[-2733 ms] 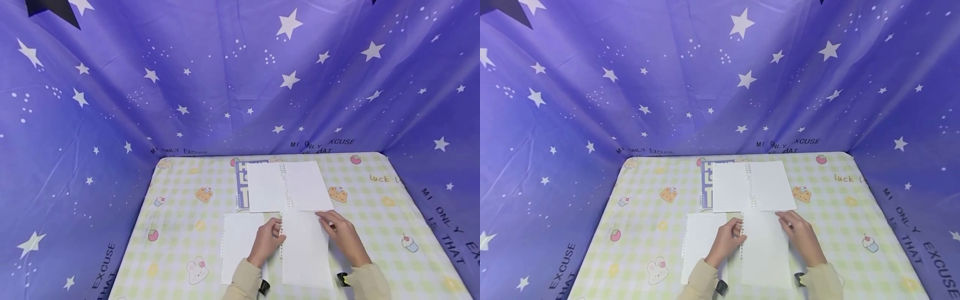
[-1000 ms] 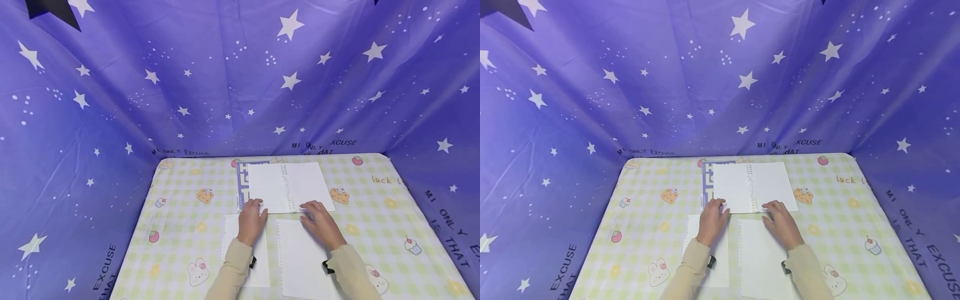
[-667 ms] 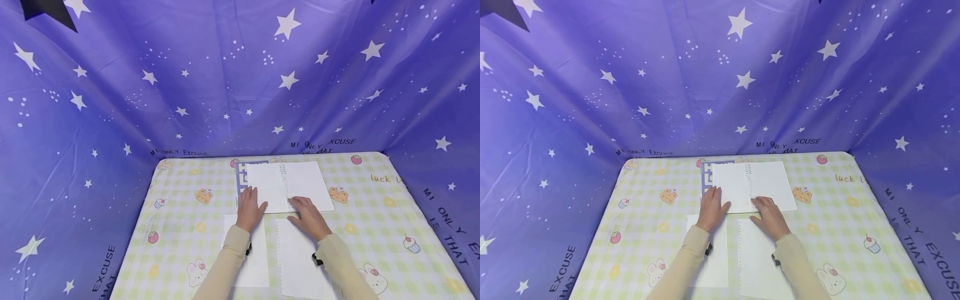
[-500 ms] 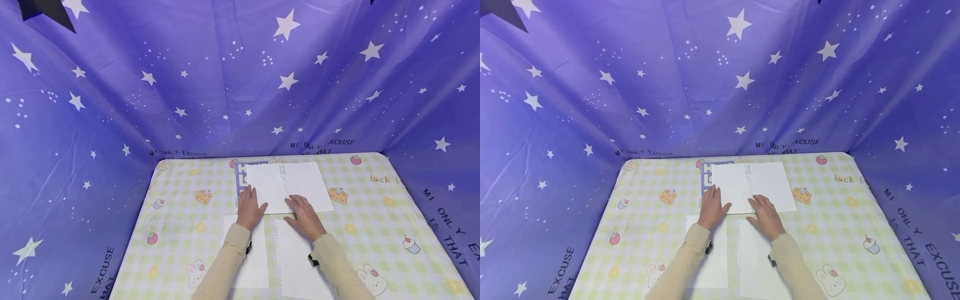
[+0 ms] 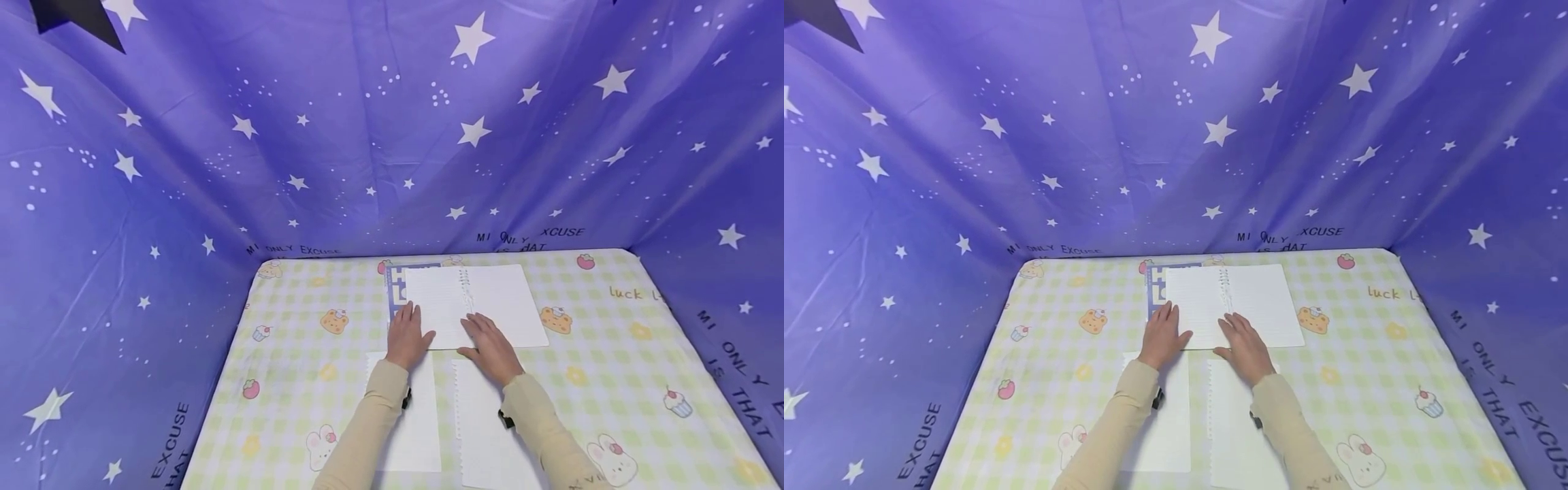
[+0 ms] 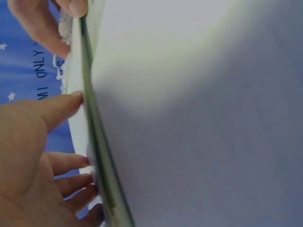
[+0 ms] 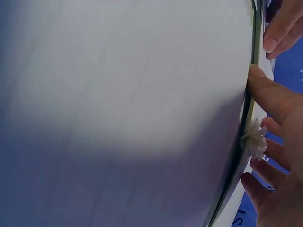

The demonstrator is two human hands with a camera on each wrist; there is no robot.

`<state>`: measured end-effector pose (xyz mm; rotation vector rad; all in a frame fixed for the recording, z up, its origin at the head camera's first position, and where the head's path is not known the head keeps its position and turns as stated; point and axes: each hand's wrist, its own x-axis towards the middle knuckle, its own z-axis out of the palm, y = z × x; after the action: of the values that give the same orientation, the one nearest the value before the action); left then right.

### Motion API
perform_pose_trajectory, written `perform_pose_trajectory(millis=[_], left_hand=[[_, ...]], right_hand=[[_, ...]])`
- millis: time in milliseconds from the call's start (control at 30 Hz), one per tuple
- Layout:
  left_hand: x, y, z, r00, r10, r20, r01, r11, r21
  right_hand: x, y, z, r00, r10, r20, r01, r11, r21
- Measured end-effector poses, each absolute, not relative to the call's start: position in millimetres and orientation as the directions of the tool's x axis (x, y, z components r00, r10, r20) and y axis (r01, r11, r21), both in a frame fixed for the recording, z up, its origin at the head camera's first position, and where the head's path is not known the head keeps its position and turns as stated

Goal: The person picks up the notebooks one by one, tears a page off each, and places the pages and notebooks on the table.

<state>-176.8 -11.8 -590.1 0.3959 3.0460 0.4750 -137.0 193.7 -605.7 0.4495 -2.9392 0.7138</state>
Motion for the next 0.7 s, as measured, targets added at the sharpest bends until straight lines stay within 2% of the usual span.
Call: perform_pose_trajectory(millis=[167, 300, 700], left_hand=[[-176.8, -11.4, -586.1, -0.968, 0.246, 0.037, 0.246, 0.92, 0.307], [-176.0, -11.7, -586.1, -0.971, 0.239, 0.016, 0.232, 0.921, 0.313], [-176.1, -7.1, -582.7, -0.985, 0.169, -0.04, 0.136, 0.893, 0.428]], right_hand=[[-135.5, 195.3, -609.2, -0.951, -0.27, 0.152, -0.31, 0.854, -0.418], [-134.0, 194.7, -610.7, -0.951, -0.269, 0.151, -0.308, 0.852, -0.423], [-131.9, 196.4, -612.4, -0.956, -0.258, 0.142, -0.294, 0.848, -0.442]])
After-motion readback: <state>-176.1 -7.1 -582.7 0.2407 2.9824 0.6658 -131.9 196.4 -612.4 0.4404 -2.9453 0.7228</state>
